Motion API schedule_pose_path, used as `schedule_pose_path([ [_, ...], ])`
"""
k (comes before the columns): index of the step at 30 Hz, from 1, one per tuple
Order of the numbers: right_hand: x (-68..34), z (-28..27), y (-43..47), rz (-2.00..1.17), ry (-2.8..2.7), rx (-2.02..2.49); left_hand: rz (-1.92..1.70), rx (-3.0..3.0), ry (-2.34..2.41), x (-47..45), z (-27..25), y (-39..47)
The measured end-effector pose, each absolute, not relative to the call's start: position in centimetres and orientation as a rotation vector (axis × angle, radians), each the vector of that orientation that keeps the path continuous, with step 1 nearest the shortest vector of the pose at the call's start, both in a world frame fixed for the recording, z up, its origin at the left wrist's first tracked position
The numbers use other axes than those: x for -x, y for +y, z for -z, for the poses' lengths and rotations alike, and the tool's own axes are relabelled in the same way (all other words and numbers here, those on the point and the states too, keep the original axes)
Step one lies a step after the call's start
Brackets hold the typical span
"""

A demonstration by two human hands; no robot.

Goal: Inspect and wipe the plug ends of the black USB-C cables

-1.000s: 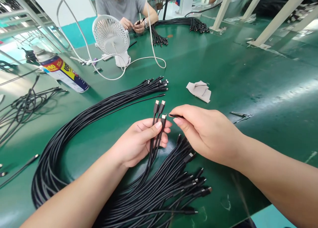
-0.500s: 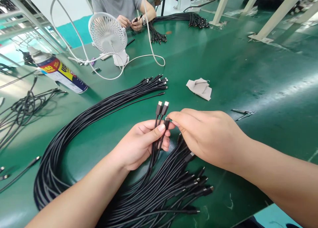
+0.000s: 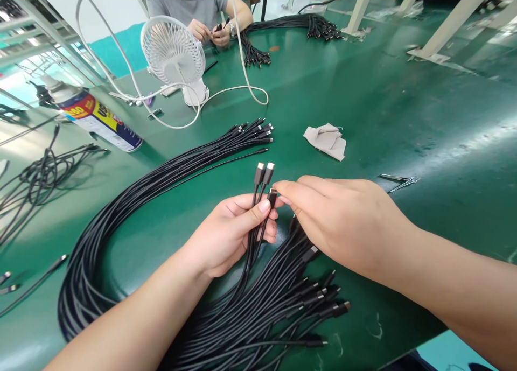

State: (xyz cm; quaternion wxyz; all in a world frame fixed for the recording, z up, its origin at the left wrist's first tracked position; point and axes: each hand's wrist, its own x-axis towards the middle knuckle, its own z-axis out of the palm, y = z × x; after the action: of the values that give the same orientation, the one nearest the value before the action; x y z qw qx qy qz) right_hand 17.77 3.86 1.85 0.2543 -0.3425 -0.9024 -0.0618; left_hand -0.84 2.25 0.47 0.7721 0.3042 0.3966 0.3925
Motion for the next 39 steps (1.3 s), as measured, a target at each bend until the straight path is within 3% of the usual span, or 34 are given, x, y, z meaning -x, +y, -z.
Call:
schedule_pose_path([
  [39,-18.04,-1.91,4.07,0.058,-2.581,1.104,-0.844,-0.619,0.870,1.14,0.54,2.59],
])
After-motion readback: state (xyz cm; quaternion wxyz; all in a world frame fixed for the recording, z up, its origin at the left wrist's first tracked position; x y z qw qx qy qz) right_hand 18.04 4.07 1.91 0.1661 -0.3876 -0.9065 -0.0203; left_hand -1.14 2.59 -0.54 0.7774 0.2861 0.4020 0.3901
